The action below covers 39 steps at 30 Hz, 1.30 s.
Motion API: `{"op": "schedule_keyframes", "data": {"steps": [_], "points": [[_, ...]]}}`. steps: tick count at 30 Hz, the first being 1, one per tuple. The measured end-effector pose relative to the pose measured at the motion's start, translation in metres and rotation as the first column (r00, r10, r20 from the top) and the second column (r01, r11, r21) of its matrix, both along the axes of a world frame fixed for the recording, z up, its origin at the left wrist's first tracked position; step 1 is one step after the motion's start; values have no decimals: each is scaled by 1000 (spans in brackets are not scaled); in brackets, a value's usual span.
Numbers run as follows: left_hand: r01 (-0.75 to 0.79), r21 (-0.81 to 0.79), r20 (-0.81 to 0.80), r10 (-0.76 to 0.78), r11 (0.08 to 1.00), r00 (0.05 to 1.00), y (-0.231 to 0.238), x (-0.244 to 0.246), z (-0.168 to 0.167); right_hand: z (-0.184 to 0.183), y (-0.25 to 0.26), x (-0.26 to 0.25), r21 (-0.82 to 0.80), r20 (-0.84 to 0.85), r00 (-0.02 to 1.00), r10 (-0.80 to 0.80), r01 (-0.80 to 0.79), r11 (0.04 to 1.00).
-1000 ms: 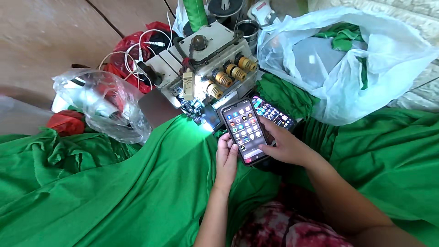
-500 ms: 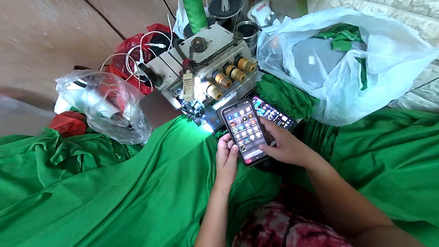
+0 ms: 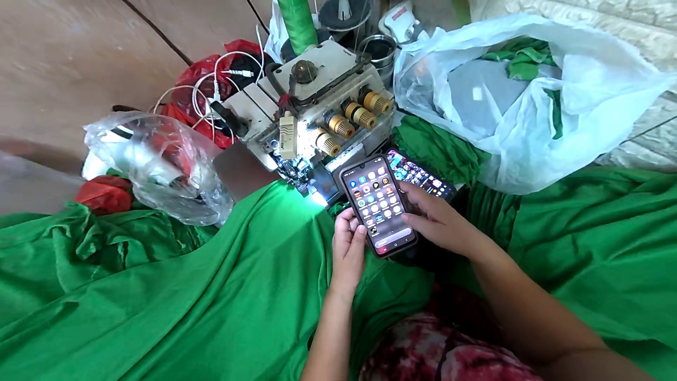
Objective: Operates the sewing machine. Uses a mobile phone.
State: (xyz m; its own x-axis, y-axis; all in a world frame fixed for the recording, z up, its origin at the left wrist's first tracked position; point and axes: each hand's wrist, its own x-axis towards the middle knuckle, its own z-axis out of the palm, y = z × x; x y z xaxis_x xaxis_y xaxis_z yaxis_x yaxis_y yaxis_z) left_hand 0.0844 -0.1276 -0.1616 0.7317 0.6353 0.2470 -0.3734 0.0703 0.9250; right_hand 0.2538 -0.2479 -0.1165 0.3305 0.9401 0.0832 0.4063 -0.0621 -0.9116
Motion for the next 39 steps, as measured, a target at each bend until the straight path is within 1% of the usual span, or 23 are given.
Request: {"op": "schedule_keyframes", "data": {"steps": [4, 10, 15, 28, 33, 39], "points": [[3, 12, -8, -3, 1000, 1000, 0, -1, 0, 0, 1, 0, 18, -1, 999, -32, 32, 999], [5, 28, -6, -5, 1000, 1000, 0, -1, 0, -1, 4, -4, 21, 55, 995, -86, 85, 996], [10, 11, -9, -10, 1000, 1000, 0, -1, 0, -5, 6, -6, 7, 102, 986, -132, 132, 991], [19, -5, 7, -19, 1000, 1000, -1, -1, 0, -4, 5, -7, 9, 111, 986, -128, 128, 992], [13, 5, 1, -13, 1000, 1000, 0, 0, -1, -4, 6, -7, -3, 88, 987, -133, 134, 991], [20, 0, 7, -20, 1000, 1000, 0, 0, -1, -3, 5, -6, -11, 107, 985, -136, 138, 990]]}}
